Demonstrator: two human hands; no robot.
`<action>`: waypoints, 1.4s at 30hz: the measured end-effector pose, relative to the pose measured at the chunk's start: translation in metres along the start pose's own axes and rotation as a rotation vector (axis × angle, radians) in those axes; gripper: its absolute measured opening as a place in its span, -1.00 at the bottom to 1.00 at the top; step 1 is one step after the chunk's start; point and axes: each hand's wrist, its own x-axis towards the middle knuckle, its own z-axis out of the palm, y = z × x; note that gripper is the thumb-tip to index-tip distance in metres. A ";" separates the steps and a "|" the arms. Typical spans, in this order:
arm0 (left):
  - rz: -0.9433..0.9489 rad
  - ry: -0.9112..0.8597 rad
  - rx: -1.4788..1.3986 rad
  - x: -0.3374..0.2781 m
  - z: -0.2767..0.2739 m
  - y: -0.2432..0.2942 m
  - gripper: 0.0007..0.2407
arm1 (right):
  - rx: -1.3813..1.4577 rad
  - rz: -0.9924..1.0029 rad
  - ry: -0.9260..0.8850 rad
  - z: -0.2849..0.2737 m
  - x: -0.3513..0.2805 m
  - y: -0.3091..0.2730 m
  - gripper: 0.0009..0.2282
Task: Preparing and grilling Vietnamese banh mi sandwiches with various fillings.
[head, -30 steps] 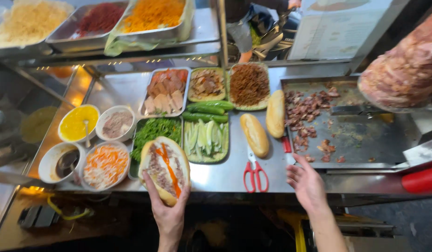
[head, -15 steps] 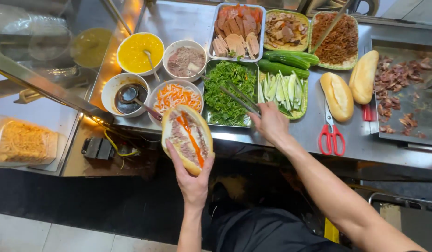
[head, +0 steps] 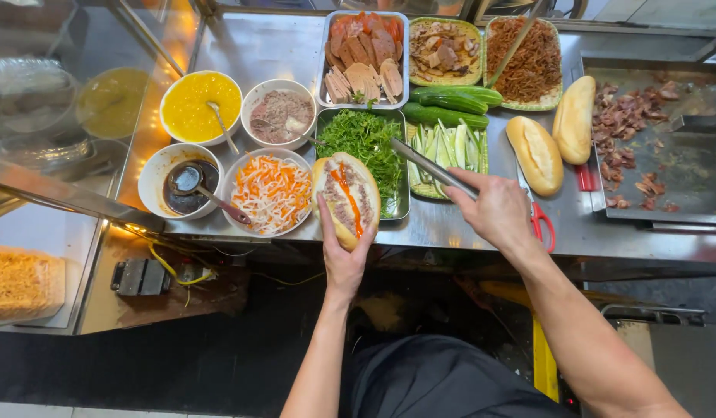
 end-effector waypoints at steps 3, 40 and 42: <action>0.017 0.005 -0.012 0.016 0.020 -0.010 -0.13 | 0.087 -0.030 0.050 -0.022 -0.010 -0.005 -0.69; 0.017 0.162 0.090 0.020 0.014 -0.057 0.00 | 0.162 -0.106 0.143 0.028 0.005 0.009 -0.72; 0.065 0.176 0.125 0.026 0.010 -0.064 0.00 | 0.224 -0.116 0.217 0.032 0.012 0.006 -0.72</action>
